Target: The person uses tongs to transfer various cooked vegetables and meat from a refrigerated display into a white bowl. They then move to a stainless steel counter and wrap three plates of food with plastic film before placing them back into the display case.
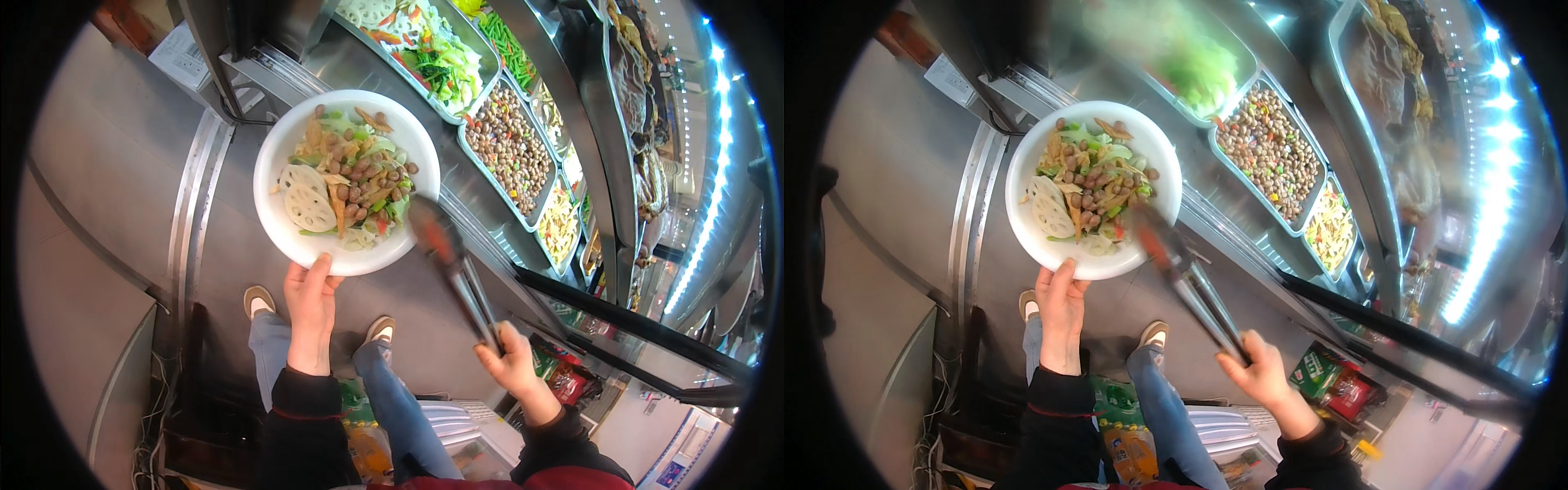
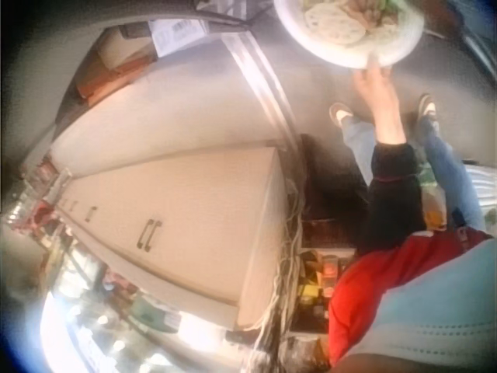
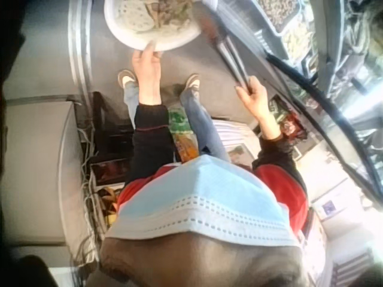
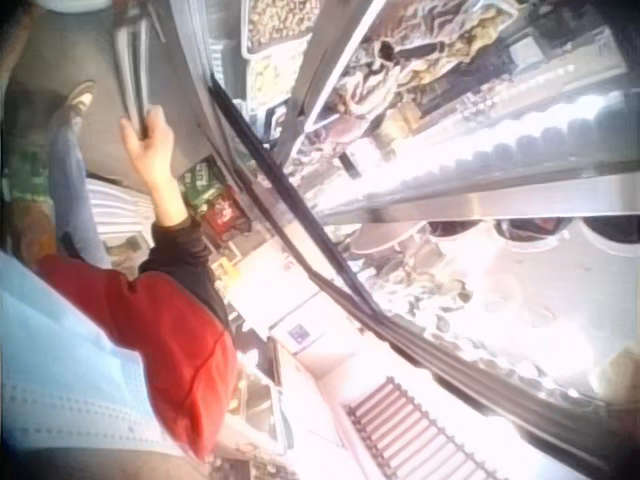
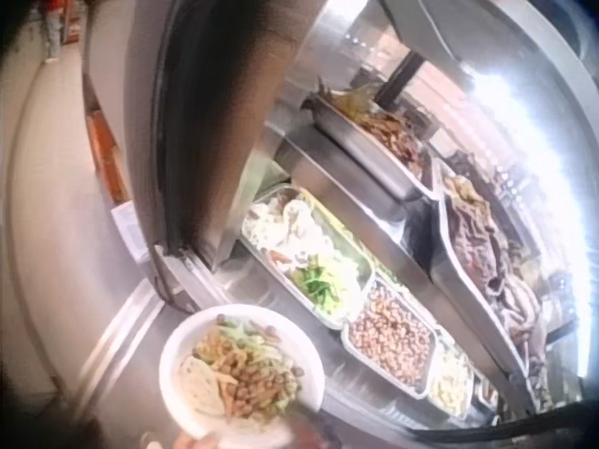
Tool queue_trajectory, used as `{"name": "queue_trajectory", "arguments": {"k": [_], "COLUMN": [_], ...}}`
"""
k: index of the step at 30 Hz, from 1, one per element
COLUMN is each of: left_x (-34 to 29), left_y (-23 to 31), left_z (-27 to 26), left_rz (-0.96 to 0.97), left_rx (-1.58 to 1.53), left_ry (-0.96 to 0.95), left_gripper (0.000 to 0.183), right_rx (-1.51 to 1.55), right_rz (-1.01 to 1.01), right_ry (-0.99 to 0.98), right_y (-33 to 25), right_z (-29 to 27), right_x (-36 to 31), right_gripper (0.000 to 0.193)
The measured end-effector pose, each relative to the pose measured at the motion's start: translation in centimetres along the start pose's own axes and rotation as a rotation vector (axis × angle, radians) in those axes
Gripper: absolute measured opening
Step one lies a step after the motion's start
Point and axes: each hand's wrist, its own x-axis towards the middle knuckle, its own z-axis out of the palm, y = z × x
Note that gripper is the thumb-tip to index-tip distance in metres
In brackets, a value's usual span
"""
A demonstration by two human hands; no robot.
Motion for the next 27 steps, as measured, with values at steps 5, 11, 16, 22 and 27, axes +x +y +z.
{"name": "queue_trajectory", "arguments": {"k": [5, 11, 16, 22, 27], "left_x": [-0.2, -1.0, -1.9, -5.3, -11.3], "left_y": [0.5, 0.4, 0.5, 2.0, 4.8], "left_z": [-0.7, -1.0, -1.8, -2.3, -0.8], "left_rz": [0.024, 0.047, 0.037, 0.029, 0.018], "left_rx": [0.052, 0.04, 0.082, 0.113, 0.176], "left_ry": [-0.009, -0.034, -0.007, -0.029, -0.124], "left_gripper": [0.033, 0.031, 0.03, 0.031, 0.023], "right_rx": [0.56, 0.302, 0.049, -0.076, 0.125], "right_rz": [0.335, 0.237, 0.338, 0.505, 0.151], "right_ry": [0.174, 0.544, 0.706, 0.666, 0.294], "right_y": [1.3, 2.8, 3.6, 3.9, 1.8], "right_z": [0.6, -0.6, -1.4, -0.3, -2.3], "right_x": [2.6, 15.5, 24.9, 25.0, 16.5], "right_gripper": [0.019, 0.033, 0.068, 0.088, 0.072]}}
